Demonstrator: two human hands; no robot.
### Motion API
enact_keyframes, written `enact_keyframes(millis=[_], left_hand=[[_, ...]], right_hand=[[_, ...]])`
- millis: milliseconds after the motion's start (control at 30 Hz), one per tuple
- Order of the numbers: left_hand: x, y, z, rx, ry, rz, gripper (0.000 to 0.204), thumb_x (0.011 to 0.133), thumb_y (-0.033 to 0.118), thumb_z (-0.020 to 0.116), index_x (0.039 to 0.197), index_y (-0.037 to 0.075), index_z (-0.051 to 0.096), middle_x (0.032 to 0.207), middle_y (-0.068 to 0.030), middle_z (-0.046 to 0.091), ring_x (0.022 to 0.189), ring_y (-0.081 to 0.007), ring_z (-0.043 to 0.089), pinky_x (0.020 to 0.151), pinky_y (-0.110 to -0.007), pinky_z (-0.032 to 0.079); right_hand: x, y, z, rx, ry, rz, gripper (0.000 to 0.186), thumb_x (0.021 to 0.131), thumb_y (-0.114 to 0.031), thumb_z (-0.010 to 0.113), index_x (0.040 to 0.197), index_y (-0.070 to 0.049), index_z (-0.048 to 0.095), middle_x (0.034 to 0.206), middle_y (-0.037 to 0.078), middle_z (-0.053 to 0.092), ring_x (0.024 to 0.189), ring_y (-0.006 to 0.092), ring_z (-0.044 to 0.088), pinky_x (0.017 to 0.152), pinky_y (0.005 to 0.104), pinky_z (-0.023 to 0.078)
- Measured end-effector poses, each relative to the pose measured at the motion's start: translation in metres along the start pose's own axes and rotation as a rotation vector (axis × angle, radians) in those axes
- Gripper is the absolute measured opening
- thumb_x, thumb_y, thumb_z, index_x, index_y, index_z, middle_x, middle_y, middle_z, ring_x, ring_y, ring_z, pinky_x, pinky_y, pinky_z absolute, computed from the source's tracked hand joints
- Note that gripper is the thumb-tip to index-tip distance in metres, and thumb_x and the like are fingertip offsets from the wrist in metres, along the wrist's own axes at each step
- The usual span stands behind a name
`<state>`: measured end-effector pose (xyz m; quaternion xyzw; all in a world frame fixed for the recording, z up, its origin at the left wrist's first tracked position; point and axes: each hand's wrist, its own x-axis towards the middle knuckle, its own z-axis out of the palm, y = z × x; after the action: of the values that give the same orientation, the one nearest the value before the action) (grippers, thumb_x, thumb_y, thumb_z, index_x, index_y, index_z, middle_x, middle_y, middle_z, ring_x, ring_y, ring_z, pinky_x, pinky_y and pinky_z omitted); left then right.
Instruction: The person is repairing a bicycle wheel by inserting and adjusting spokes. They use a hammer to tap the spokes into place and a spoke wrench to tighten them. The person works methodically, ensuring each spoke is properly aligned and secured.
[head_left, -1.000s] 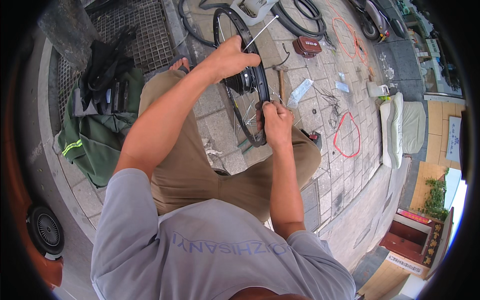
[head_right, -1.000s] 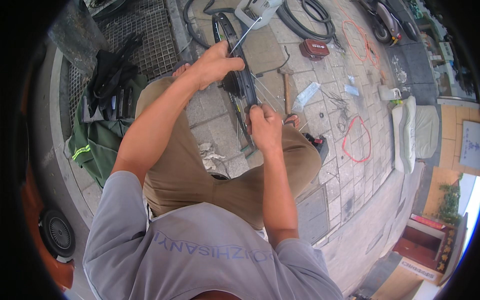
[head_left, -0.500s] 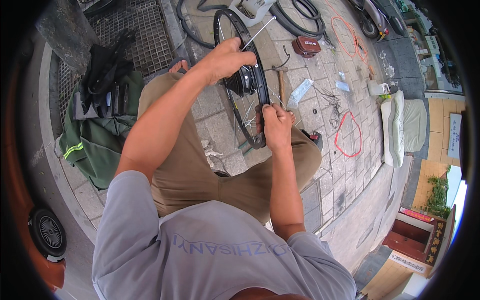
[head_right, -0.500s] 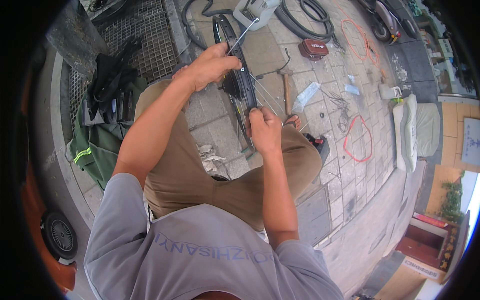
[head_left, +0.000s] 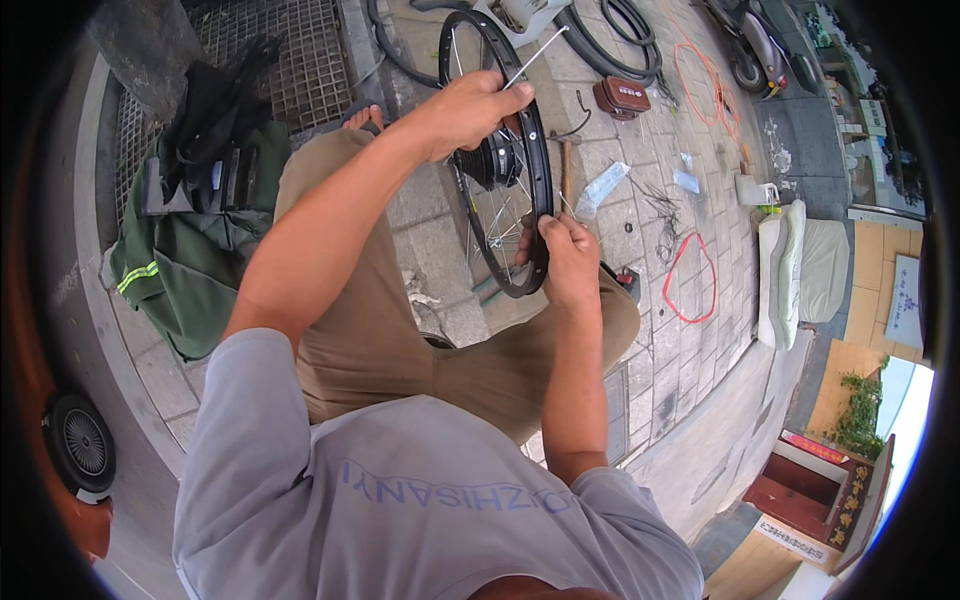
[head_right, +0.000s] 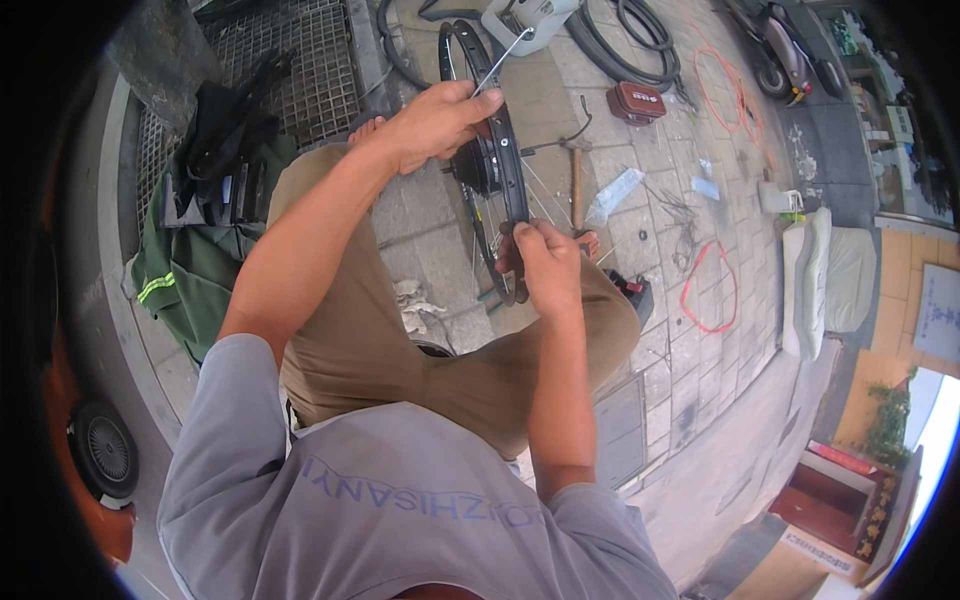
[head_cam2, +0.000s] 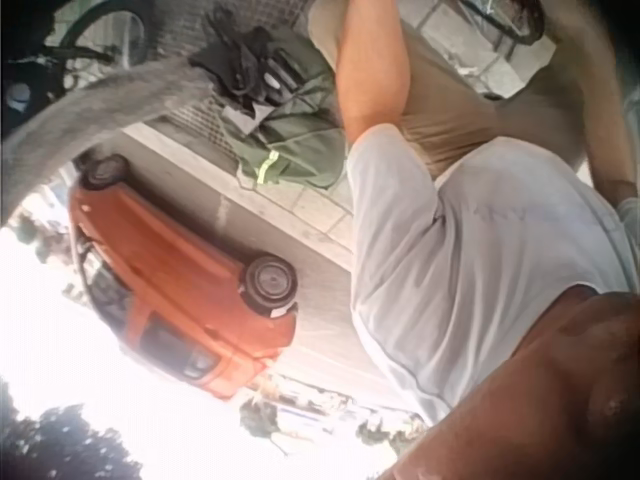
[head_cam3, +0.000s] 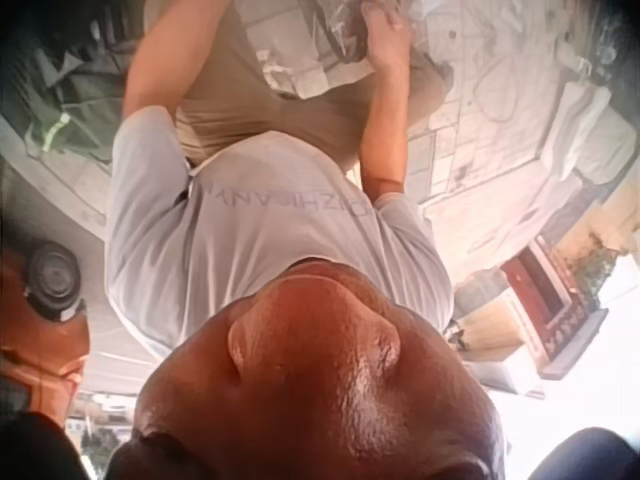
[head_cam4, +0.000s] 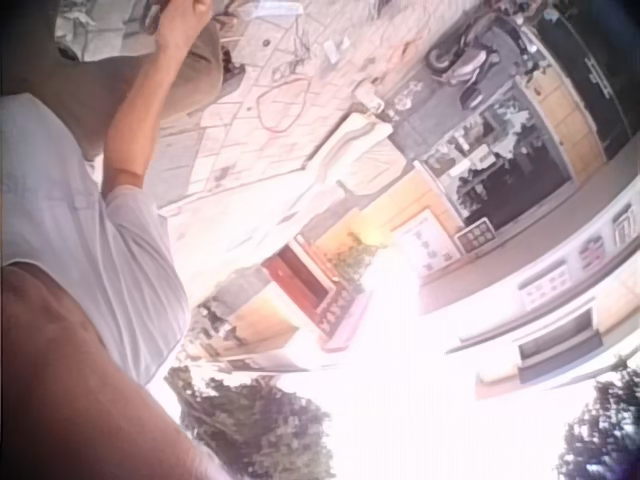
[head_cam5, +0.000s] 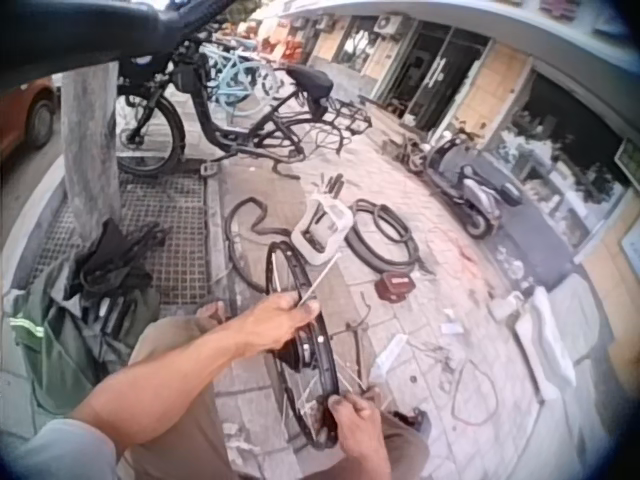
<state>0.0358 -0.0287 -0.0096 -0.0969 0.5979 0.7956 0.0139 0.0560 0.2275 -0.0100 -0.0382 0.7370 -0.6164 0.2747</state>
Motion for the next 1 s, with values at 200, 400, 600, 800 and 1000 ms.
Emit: enact_keyframes(millis=[200,400,600,800,1000], left_hand=[[-0.005,0.006,-0.008,-0.091,-0.047,-0.061,0.041,0.106,0.044,0.057,0.095,0.004,0.054,0.07,0.0004,0.05,0.047,-0.005,0.031,0.04,-0.027,0.021],[-0.007,0.008,-0.006,-0.059,-0.057,-0.077,0.043,0.107,0.045,0.054,0.095,0.004,0.057,0.064,0.0032,0.044,0.047,-0.0062,0.029,0.041,-0.028,0.02],[-0.008,0.015,-0.003,0.034,-0.069,-0.062,0.045,0.107,0.044,0.052,0.099,0.001,0.059,0.058,0.0058,0.036,0.048,-0.0059,0.03,0.044,-0.028,0.022],[-0.01,0.016,-0.012,0.12,-0.166,-0.007,0.092,0.088,0.084,0.054,0.098,-0.008,0.06,0.057,0.0013,0.042,0.048,-0.0093,0.04,0.046,-0.027,0.029],[-0.011,0.015,-0.017,-0.094,-0.181,-0.004,0.1,0.088,0.084,0.052,0.117,-0.011,0.056,0.085,-0.0131,0.065,0.058,-0.0172,0.061,0.057,-0.03,0.047]], right_hand=[[0.031,-0.015,-0.02,0.142,-0.084,-0.065,0.03,0.101,-0.023,0.062,0.104,0.006,0.069,0.082,0.012,0.07,0.071,0.0183,0.066,0.065,0.03,0.052],[0.086,-0.102,0.006,-0.14,-0.016,-0.327,0.033,0.103,-0.028,0.064,0.108,0.003,0.072,0.075,0.003,0.063,0.064,0.0094,0.055,0.058,0.0246,0.044],[0.111,-0.155,0.052,-0.496,-0.2,-0.394,0.028,0.102,-0.029,0.067,0.104,-0.002,0.074,0.073,-0.003,0.062,0.062,0.0054,0.052,0.057,0.0221,0.041],[0.132,-0.162,0.052,-0.231,-0.142,-0.475,0.025,0.103,-0.021,0.062,0.1,0.002,0.07,0.079,0.006,0.068,0.066,0.0123,0.063,0.059,0.0267,0.05],[0.163,-0.198,0.0,0.208,0.095,-0.688,0.024,0.106,-0.014,0.048,0.109,0.007,0.06,0.091,0.017,0.069,0.078,0.028,0.071,0.068,0.0389,0.059]])
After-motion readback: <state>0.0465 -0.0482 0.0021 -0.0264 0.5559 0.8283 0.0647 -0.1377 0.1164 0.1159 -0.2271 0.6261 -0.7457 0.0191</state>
